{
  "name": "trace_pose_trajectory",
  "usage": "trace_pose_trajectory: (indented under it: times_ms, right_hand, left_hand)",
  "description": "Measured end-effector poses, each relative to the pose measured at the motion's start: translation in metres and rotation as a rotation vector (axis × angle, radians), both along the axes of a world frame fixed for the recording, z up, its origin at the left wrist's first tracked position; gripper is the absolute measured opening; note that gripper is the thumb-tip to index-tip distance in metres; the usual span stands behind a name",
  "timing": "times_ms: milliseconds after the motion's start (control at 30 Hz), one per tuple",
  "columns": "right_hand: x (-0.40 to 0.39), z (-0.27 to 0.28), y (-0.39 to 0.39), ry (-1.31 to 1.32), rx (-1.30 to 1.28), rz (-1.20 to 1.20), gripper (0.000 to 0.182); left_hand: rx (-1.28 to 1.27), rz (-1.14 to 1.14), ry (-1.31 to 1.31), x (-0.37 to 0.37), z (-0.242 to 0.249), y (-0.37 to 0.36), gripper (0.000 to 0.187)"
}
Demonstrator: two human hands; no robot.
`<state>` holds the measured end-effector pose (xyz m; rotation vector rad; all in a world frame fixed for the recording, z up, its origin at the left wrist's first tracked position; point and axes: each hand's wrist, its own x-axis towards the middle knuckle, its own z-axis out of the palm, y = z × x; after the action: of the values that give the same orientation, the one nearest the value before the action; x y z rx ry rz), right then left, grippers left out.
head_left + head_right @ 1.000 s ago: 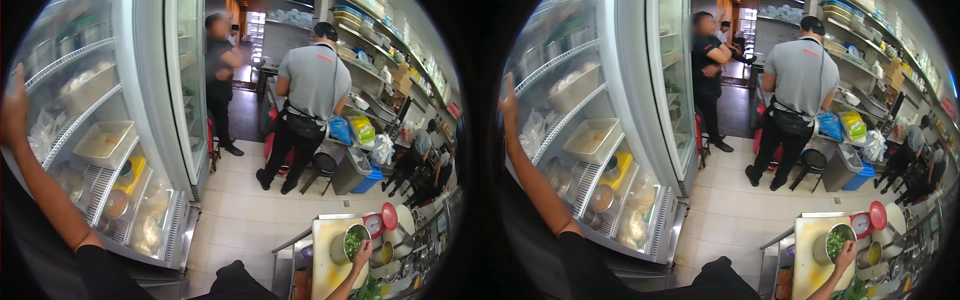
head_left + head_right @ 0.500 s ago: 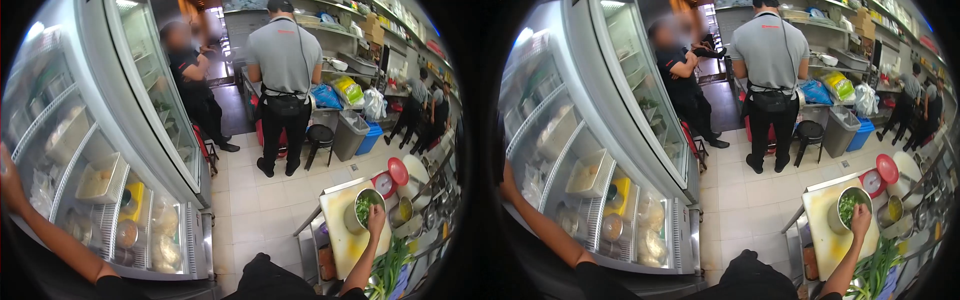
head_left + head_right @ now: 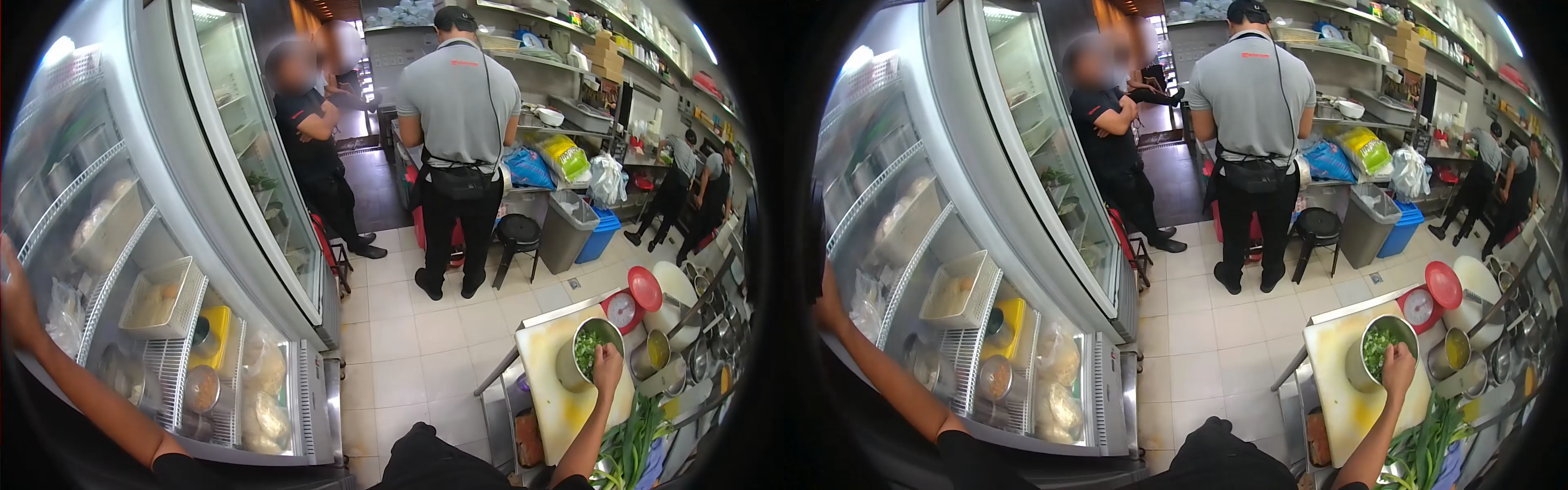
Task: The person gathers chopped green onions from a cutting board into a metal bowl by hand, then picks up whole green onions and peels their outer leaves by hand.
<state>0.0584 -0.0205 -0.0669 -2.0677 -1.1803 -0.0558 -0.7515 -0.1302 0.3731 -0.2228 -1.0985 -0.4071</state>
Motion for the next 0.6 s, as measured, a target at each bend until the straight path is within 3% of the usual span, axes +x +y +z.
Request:
trace_pose_trajectory:
  times_ms: [300,500,600]
  right_hand:
    - [0.006,-0.002,0.0,0.006,0.002,0.094,0.024]
    - [0.026,-0.026,0.013,-0.038,0.402,0.12,0.013]
    - [0.017,-0.015,0.003,0.165,0.074,0.113,0.011]
  left_hand:
    - [0.013,0.04,0.026,0.026,0.009,0.006,0.047]
    - [0.088,-0.01,0.045,0.024,0.013,0.008,0.047]
    - [0.057,0.029,0.043,0.022,0.011,0.006,0.048]
